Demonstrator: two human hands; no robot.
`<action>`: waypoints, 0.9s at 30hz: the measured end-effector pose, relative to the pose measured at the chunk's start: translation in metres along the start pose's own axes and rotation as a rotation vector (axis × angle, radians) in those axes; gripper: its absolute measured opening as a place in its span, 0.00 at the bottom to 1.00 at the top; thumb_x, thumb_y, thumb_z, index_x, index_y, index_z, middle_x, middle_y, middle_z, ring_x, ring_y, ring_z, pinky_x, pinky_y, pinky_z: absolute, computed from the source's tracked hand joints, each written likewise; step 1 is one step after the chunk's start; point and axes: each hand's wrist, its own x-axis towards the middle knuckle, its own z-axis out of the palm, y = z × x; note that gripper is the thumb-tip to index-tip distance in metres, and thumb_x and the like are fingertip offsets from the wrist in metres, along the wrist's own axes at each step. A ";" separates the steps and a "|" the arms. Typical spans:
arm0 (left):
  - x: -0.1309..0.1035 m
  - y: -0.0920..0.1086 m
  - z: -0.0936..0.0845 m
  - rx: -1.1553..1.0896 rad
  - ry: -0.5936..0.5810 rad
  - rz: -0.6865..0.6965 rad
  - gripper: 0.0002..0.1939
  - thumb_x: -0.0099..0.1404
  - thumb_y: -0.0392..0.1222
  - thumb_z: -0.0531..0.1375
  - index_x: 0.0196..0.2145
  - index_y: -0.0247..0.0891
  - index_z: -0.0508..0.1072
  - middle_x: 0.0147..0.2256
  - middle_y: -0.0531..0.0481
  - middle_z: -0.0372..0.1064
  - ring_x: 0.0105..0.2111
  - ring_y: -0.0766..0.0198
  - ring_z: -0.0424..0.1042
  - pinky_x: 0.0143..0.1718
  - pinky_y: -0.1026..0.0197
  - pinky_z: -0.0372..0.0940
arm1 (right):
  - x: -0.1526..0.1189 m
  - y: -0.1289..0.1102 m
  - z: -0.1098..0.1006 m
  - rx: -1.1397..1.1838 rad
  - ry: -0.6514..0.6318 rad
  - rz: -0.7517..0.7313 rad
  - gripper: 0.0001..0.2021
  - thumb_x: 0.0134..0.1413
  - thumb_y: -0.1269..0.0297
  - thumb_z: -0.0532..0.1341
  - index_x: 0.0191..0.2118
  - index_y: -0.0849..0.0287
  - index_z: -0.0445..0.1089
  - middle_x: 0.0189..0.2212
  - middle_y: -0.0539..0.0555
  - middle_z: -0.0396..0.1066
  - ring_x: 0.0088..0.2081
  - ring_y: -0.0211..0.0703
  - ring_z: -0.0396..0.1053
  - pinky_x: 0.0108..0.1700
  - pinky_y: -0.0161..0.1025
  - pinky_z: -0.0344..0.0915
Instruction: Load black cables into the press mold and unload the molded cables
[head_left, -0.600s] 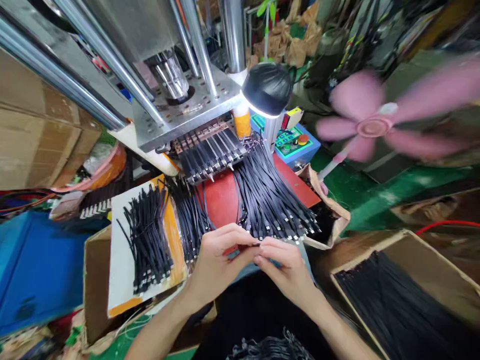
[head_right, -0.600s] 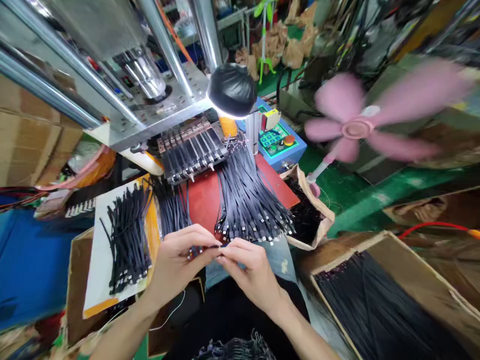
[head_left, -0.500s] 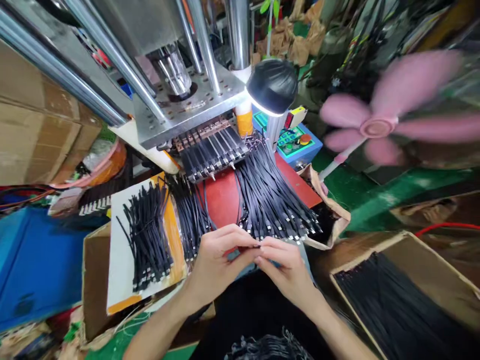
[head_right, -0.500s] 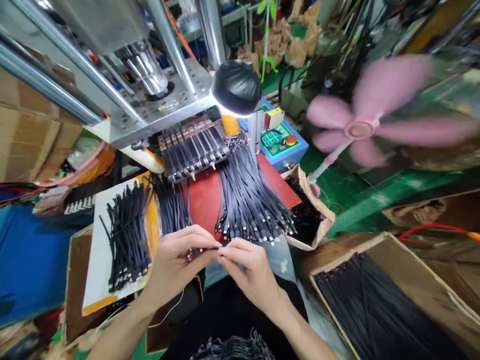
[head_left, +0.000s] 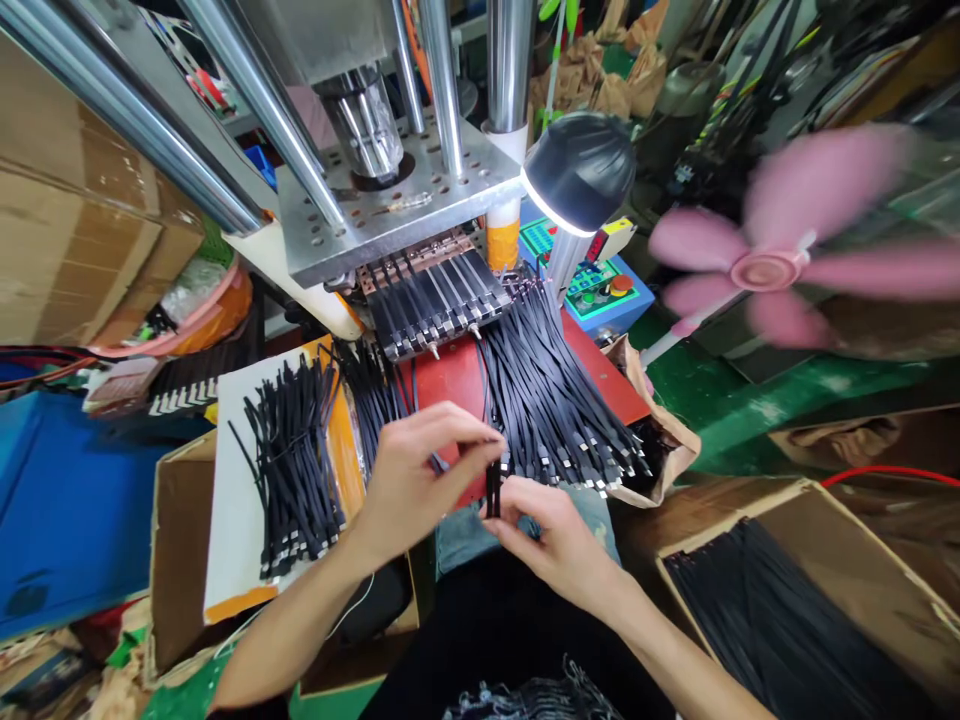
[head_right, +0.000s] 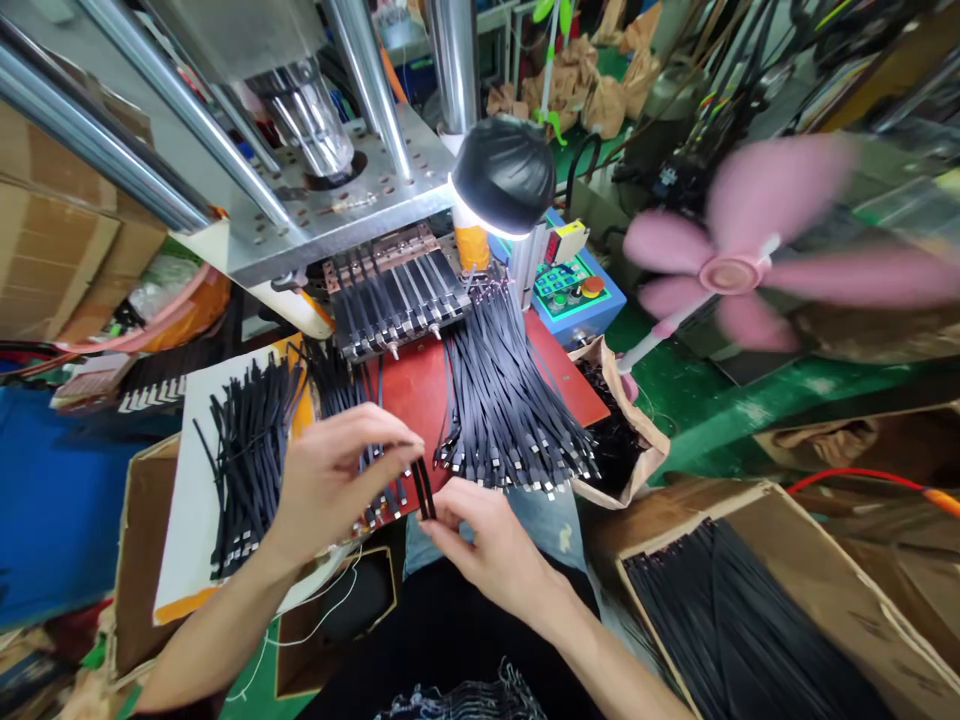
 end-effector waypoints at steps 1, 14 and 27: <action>0.009 -0.007 -0.005 0.014 0.063 -0.019 0.03 0.69 0.34 0.69 0.35 0.39 0.82 0.32 0.52 0.80 0.31 0.67 0.77 0.35 0.66 0.72 | 0.001 0.000 -0.001 0.004 -0.095 0.041 0.13 0.69 0.66 0.62 0.30 0.56 0.64 0.28 0.47 0.65 0.30 0.37 0.63 0.34 0.34 0.60; 0.137 -0.158 -0.031 0.323 0.320 -0.206 0.06 0.69 0.38 0.62 0.40 0.33 0.79 0.35 0.42 0.82 0.32 0.56 0.83 0.37 0.58 0.76 | 0.240 0.009 -0.114 -0.205 -0.258 -0.069 0.26 0.63 0.42 0.64 0.23 0.57 0.64 0.20 0.47 0.65 0.26 0.37 0.61 0.32 0.36 0.57; 0.086 -0.150 -0.042 0.846 -0.234 0.349 0.23 0.75 0.37 0.59 0.66 0.36 0.70 0.65 0.34 0.71 0.67 0.45 0.69 0.66 0.39 0.69 | 0.326 0.054 -0.094 -0.169 -0.244 -0.094 0.17 0.62 0.57 0.63 0.24 0.57 0.64 0.18 0.45 0.64 0.19 0.34 0.62 0.23 0.32 0.61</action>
